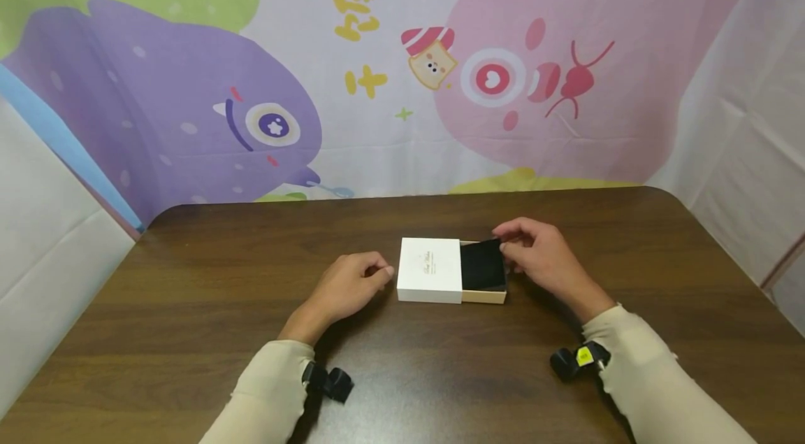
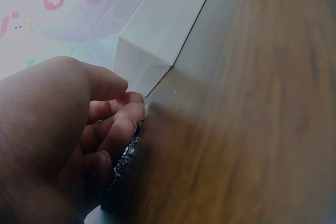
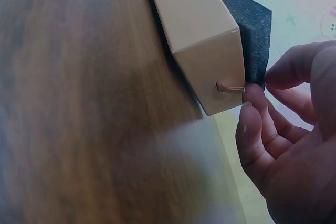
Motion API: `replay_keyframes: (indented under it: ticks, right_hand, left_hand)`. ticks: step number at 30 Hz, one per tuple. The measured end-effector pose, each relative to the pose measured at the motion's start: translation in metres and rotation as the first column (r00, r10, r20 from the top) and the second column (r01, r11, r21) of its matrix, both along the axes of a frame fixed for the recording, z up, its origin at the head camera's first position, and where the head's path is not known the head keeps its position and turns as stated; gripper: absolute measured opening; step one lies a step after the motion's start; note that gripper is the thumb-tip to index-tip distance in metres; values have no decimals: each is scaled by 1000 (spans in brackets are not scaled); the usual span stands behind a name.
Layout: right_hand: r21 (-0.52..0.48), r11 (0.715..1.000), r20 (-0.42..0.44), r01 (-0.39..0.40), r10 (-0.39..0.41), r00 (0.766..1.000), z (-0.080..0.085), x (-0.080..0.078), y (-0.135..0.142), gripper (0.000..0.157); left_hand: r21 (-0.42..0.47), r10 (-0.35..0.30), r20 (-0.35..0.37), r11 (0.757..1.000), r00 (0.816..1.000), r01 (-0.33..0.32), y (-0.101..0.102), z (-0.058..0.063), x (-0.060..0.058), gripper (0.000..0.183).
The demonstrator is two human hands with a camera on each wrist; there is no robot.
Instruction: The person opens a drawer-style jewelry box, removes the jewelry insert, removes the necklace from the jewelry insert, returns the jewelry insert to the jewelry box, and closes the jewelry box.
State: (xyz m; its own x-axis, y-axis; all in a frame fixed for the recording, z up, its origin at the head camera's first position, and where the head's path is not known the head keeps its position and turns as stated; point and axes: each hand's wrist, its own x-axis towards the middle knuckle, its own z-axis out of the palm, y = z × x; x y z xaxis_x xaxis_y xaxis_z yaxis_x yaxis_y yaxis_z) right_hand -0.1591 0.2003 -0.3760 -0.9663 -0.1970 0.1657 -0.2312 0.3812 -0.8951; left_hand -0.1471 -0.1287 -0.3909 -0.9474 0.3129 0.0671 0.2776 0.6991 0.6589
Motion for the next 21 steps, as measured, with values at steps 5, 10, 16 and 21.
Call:
replay_keyframes:
  ticks: [5,10,16,21]
  right_hand:
    - [-1,1000,8,1,-1,1000,0,0,-1,24]
    - [6,1000,16,6,-6,1000,-1,-1,-1,20]
    - [25,1000,18,10,-11,1000,-3,-1,-1,17]
    - [32,999,18,10,-10,1000,-4,-2,-1,17]
  left_hand:
    - [-1,1,-6,1000,1000,-1,0,0,0,15]
    - [-3,1,-6,1000,1000,-1,1,1,0,14]
    - [0,1,-8,1000,1000,-1,1,1,1,14]
    - [2,0,-12,1000,1000,0,1,1,1,14]
